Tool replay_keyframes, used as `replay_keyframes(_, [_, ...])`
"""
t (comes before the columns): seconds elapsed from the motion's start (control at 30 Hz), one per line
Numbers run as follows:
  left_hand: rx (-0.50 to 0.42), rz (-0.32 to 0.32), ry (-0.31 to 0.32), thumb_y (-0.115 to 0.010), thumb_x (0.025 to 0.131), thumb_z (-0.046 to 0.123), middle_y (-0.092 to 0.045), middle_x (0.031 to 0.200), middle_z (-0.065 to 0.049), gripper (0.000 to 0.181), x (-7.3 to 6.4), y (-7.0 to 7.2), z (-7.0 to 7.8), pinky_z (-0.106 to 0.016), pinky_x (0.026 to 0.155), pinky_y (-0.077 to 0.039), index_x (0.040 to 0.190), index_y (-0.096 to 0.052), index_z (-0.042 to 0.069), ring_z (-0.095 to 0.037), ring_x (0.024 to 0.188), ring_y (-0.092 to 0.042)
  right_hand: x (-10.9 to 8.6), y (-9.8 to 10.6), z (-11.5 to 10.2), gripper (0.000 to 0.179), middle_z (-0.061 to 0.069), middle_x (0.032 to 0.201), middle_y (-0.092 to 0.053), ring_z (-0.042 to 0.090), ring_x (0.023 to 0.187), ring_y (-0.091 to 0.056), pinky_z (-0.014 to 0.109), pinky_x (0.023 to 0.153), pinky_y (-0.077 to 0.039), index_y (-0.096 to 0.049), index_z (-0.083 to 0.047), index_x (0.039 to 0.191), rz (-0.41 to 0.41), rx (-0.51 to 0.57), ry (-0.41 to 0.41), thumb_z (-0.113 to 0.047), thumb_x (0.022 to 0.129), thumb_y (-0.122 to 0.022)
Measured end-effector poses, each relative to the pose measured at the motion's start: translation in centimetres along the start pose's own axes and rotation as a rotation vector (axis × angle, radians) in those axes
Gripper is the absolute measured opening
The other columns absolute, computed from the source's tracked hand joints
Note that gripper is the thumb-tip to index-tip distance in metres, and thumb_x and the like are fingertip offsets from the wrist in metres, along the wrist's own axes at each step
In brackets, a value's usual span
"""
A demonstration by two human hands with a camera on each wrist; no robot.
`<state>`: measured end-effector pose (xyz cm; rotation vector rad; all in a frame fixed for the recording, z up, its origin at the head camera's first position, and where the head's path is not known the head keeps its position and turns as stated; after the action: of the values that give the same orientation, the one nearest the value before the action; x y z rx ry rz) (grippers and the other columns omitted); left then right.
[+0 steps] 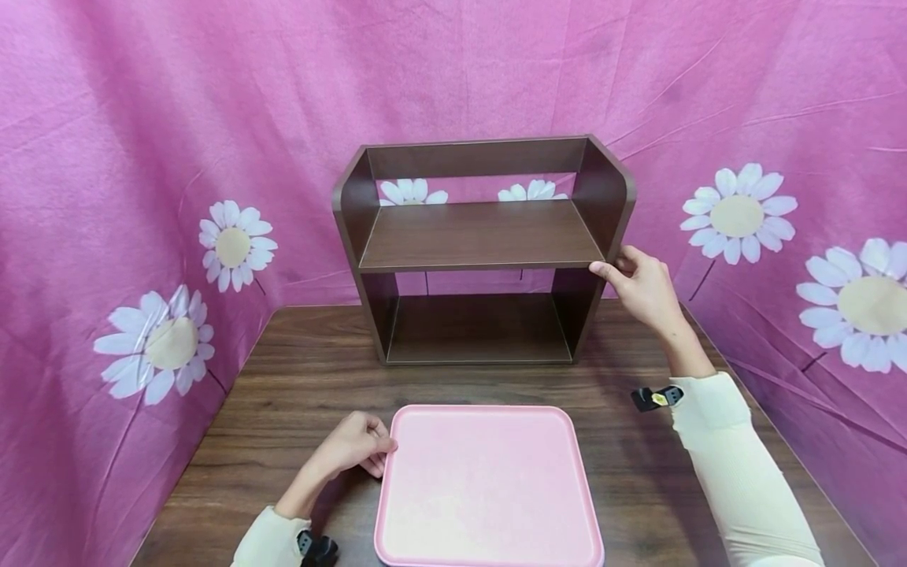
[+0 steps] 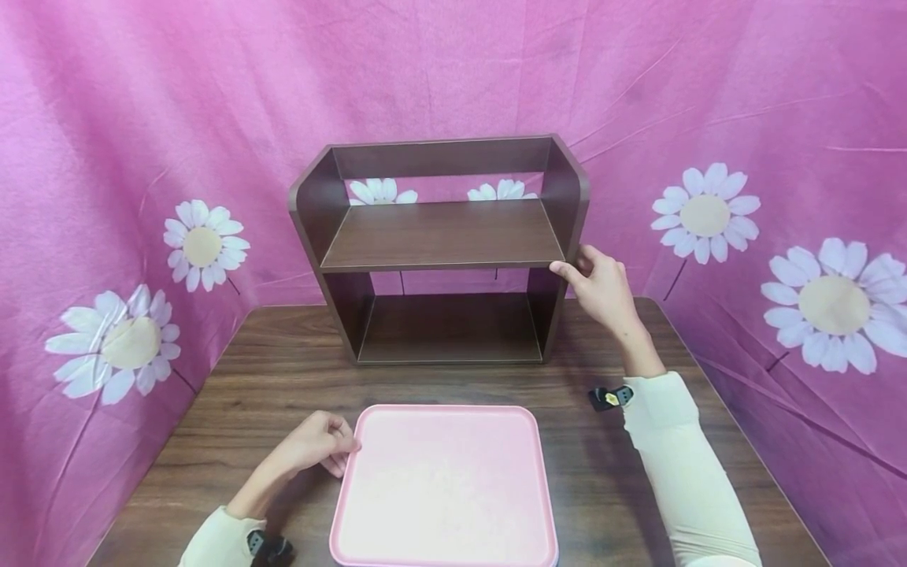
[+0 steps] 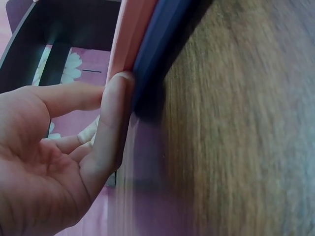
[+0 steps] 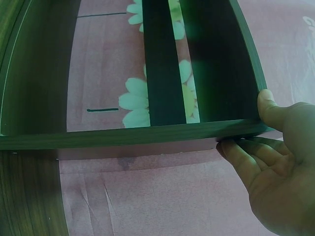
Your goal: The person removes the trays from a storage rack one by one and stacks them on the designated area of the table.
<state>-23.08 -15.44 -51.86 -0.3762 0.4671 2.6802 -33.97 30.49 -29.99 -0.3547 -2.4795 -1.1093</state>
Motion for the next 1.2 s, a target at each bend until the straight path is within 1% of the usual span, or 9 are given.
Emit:
replay_keyframes(0.2, [-0.018, -0.036, -0.002, -0.071, 0.090, -0.001, -0.065, 0.064, -0.006, 0.010, 0.1, 0.0, 0.0, -0.029, 0.051, -0.063, 0.085, -0.066, -0.009, -0.011, 0.052, -0.066, -0.1, -0.2, -0.1, 0.039, 0.020, 0.094, -0.080, 0.007, 0.071, -0.052, 0.021, 0.060, -0.039, -0.069, -0.005, 0.112, -0.010, 0.011, -0.003, -0.042, 0.100, -0.075])
replay_keyframes(0.4, [-0.030, -0.053, 0.005, -0.070, 0.089, -0.001, -0.066, 0.065, -0.006, 0.009, 0.1, 0.0, 0.1, -0.029, 0.052, -0.063, 0.085, -0.065, -0.007, -0.011, 0.053, -0.068, -0.1, -0.2, -0.2, 0.038, 0.010, 0.079, -0.074, 0.007, 0.067, -0.049, 0.023, 0.057, -0.037, -0.068, -0.006, 0.108, -0.007, 0.014, -0.005, -0.042, 0.100, -0.075])
replay_keyframes(0.5, [-0.016, -0.050, 0.022, -0.072, 0.090, 0.000, -0.068, 0.065, -0.007, 0.011, -0.1, 0.1, 0.1, -0.029, 0.053, -0.063, 0.084, -0.064, -0.004, -0.012, 0.053, -0.068, -0.1, -0.2, -0.2, 0.039, 0.015, 0.086, -0.078, 0.008, 0.071, -0.051, 0.022, 0.059, -0.038, -0.069, -0.006, 0.112, -0.010, 0.015, -0.010, -0.042, 0.100, -0.075])
replay_keyframes(0.63, [-0.012, -0.078, 0.054, -0.074, 0.091, 0.002, -0.068, 0.064, -0.007, 0.015, -0.4, -0.1, -0.3, -0.026, 0.052, -0.062, 0.083, -0.063, -0.001, -0.011, 0.054, -0.068, -0.1, -0.4, 0.0, 0.041, 0.022, 0.100, -0.080, 0.008, 0.074, -0.053, 0.020, 0.061, -0.039, -0.070, -0.005, 0.117, -0.020, 0.022, -0.015, -0.043, 0.101, -0.074])
replay_keyframes(0.73, [-0.020, -0.098, 0.058, -0.076, 0.092, 0.004, -0.067, 0.064, -0.006, 0.015, -0.4, -0.1, -0.4, -0.025, 0.052, -0.062, 0.084, -0.063, 0.000, -0.011, 0.055, -0.067, -0.2, -0.4, 0.0, 0.042, 0.022, 0.101, -0.080, 0.007, 0.074, -0.053, 0.020, 0.062, -0.039, -0.070, -0.005, 0.118, -0.020, 0.023, -0.016, -0.043, 0.101, -0.074])
replay_keyframes(0.87, [-0.024, -0.101, 0.060, -0.077, 0.092, 0.007, -0.067, 0.066, -0.006, 0.017, -0.4, 0.0, -0.5, -0.025, 0.054, -0.062, 0.086, -0.063, -0.001, -0.012, 0.056, -0.067, -0.3, -0.3, -0.1, 0.041, 0.022, 0.102, -0.080, 0.007, 0.075, -0.053, 0.019, 0.063, -0.039, -0.070, -0.006, 0.117, -0.015, 0.021, -0.015, -0.043, 0.100, -0.074])
replay_keyframes(1.0, [-0.010, -0.089, 0.053, -0.076, 0.094, 0.009, -0.069, 0.071, -0.006, 0.017, -0.2, 0.2, -0.6, -0.026, 0.056, -0.063, 0.090, -0.064, -0.001, -0.012, 0.059, -0.067, -0.3, -0.2, -0.1, 0.041, 0.023, 0.103, -0.080, 0.005, 0.076, -0.054, 0.019, 0.063, -0.040, -0.070, -0.005, 0.116, -0.014, 0.023, -0.016, -0.043, 0.100, -0.074])
replay_keyframes(1.13, [0.018, -0.047, 0.025, -0.073, 0.097, 0.010, -0.071, 0.075, -0.008, 0.016, 0.1, 0.7, -0.4, -0.026, 0.057, -0.062, 0.093, -0.065, -0.003, -0.013, 0.062, -0.067, -0.4, -0.1, 0.1, 0.042, 0.023, 0.107, -0.080, 0.000, 0.078, -0.055, 0.017, 0.066, -0.040, -0.071, -0.005, 0.117, -0.017, 0.021, -0.014, -0.043, 0.100, -0.075])
replay_keyframes(1.2, [0.019, -0.024, 0.011, -0.071, 0.098, 0.009, -0.072, 0.077, -0.009, 0.015, 0.2, 1.0, -0.2, -0.027, 0.058, -0.062, 0.094, -0.066, -0.004, -0.013, 0.063, -0.068, -0.5, -0.1, 0.2, 0.041, 0.022, 0.102, -0.080, 0.000, 0.076, -0.055, 0.017, 0.065, -0.040, -0.072, -0.004, 0.114, -0.017, 0.010, -0.006, -0.043, 0.100, -0.074])
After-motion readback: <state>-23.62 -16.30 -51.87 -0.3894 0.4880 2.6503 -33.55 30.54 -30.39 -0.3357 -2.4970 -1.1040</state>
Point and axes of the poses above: each hand's wrist, its own x-axis towards the middle knuckle, its own y-axis out of the back of the hand, z = x × y, the point moved 9 cm from there along x, towards the middle knuckle
